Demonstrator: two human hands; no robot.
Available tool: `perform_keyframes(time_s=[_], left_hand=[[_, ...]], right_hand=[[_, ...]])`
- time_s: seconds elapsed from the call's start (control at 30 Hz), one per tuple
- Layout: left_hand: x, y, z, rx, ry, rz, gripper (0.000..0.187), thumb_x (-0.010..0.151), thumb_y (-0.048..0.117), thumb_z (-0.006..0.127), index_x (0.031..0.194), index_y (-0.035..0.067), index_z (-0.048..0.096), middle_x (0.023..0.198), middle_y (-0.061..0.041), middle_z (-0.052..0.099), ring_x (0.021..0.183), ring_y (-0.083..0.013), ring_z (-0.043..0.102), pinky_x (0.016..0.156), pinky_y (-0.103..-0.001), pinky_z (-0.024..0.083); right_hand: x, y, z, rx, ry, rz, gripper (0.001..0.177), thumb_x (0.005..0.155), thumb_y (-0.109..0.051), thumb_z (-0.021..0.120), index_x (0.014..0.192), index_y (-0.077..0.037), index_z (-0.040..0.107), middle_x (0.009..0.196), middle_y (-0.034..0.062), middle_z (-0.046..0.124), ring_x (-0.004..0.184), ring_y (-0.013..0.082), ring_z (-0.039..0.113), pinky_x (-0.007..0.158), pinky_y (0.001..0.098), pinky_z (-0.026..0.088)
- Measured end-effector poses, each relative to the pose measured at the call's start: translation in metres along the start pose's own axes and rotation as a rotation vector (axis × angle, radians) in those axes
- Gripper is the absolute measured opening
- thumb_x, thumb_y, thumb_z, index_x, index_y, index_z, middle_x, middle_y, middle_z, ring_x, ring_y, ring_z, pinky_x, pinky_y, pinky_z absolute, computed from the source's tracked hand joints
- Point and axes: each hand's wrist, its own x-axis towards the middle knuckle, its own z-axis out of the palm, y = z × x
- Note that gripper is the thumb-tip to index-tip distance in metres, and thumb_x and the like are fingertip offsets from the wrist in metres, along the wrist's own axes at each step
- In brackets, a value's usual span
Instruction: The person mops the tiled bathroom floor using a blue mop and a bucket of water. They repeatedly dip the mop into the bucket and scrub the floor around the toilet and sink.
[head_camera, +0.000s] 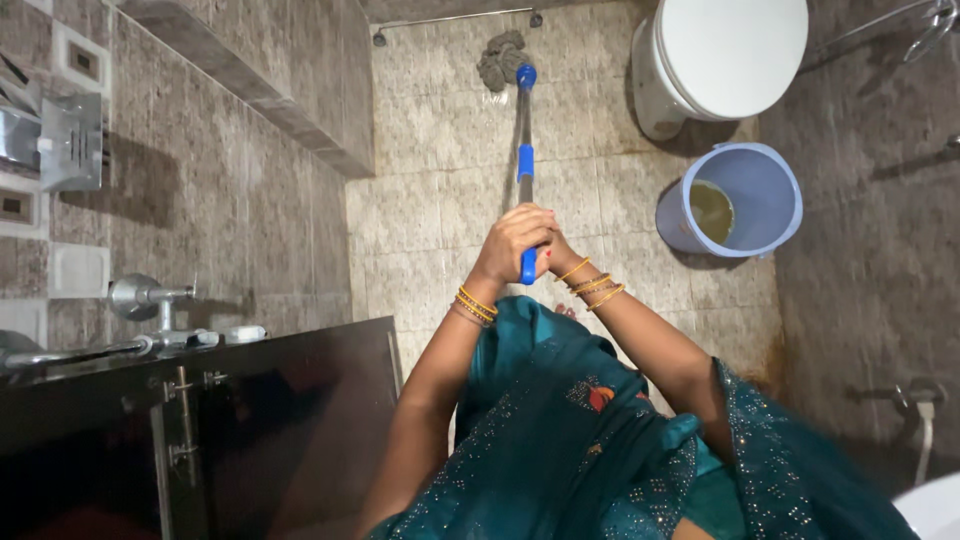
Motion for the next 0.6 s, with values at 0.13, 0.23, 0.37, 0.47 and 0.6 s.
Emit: perform_keyframes(time_s=[0.13,0.23,0.37,0.47,0.6], left_hand=[[0.016,0.033,-0.006,0.014,-0.055,0.071,0.016,0.074,0.016,0.071,0.086,0.005,0.069,0.105,-0.012,0.073,0.106,-0.0305,0.07,0.1,-0.044,0.054],[0.024,0.08,-0.023,-0.034,-0.153,0.079,0.02,0.07,0.018,0.073,0.085,0.005,0.071,0.1,-0.013,0.072,0.097,-0.0304,0.069,0.09,-0.044,0.054],[0.031,0.116,-0.034,-0.073,-0.188,0.096,0.02,0.072,0.023,0.076,0.082,0.008,0.067,0.093,-0.008,0.071,0.1,-0.0274,0.072,0.091,-0.043,0.055],[0.035,0.111,-0.028,-0.097,-0.159,0.104,0.025,0.07,0.026,0.076,0.083,0.007,0.067,0.09,-0.009,0.071,0.096,-0.0283,0.073,0.089,-0.042,0.055],[0.032,0.09,-0.005,-0.068,-0.136,0.132,0.025,0.07,0.028,0.075,0.084,0.008,0.067,0.09,-0.009,0.071,0.094,-0.0277,0.073,0.089,-0.042,0.054]], right_hand=[[-0.041,-0.006,0.006,0.027,-0.022,0.024,0.032,0.106,-0.022,0.041,0.135,-0.009,0.047,0.124,0.0056,0.052,0.117,0.0132,0.052,0.101,0.0308,0.047],[-0.09,-0.037,0.017,0.088,-0.06,0.036,0.032,0.105,-0.021,0.041,0.135,-0.009,0.047,0.124,0.0055,0.052,0.118,0.0131,0.051,0.101,0.0307,0.046],[-0.132,-0.075,0.031,0.207,-0.1,0.065,0.033,0.105,-0.021,0.042,0.135,-0.009,0.047,0.126,0.0052,0.052,0.12,0.013,0.051,0.102,0.0307,0.046],[-0.136,-0.081,0.034,0.261,-0.102,0.059,0.033,0.104,-0.021,0.042,0.135,-0.009,0.047,0.127,0.0051,0.052,0.121,0.0129,0.051,0.103,0.0307,0.045],[-0.115,-0.068,0.022,0.236,-0.089,0.031,0.034,0.104,-0.02,0.043,0.136,-0.009,0.046,0.128,0.0049,0.052,0.122,0.0128,0.05,0.103,0.0307,0.045]])
